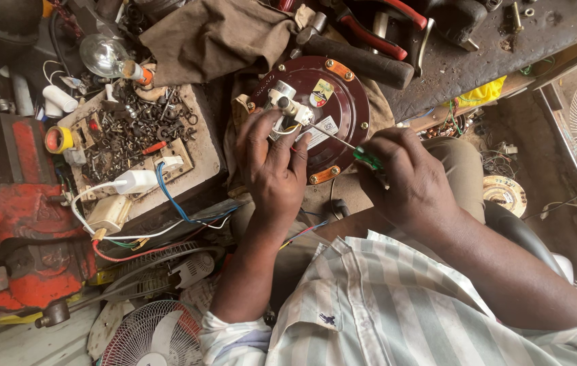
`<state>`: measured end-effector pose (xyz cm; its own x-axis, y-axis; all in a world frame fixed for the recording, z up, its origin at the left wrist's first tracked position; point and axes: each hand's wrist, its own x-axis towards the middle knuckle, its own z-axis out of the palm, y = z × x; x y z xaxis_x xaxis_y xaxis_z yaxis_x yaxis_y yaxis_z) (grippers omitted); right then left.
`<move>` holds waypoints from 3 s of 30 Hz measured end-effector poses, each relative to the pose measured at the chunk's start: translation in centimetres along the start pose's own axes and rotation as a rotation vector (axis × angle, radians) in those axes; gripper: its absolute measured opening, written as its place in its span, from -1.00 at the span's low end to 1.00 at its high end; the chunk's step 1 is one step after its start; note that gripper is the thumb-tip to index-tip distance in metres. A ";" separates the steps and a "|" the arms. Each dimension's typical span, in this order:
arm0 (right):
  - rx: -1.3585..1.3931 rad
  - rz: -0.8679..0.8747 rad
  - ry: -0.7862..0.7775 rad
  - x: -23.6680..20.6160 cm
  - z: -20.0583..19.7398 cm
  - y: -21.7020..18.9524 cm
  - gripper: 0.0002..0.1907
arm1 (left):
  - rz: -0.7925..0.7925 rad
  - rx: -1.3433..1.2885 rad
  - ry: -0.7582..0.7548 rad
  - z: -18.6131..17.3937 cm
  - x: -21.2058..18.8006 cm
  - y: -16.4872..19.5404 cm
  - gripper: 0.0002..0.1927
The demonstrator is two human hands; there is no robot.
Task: The person sits at a cluttered workbench repairing an electric fan motor. They handle the motor housing, position a capacitor and wires on it, and use pliers and a screwdriver to work on the components, turning the assembly as they go.
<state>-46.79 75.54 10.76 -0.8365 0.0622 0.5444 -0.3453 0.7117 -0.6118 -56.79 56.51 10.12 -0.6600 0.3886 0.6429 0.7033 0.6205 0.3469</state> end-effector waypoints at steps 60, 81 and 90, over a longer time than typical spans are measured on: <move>-0.191 0.130 0.019 2.6 1.1 -2.4 -0.70 | 0.008 -0.256 0.053 -1.2 1.5 -3.8 -0.90; -0.392 0.115 0.059 3.7 1.3 -2.5 -0.86 | 0.026 -0.300 0.044 -1.6 2.2 -4.5 -0.91; -0.235 0.211 0.030 3.5 0.7 -2.7 -0.75 | 0.038 -0.305 0.027 -1.5 2.4 -4.4 -0.90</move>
<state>-49.08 73.36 13.90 -0.8650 0.2440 0.4385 -0.0545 0.8230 -0.5654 -61.07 53.64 11.15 -0.6271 0.3873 0.6758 0.7771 0.3707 0.5086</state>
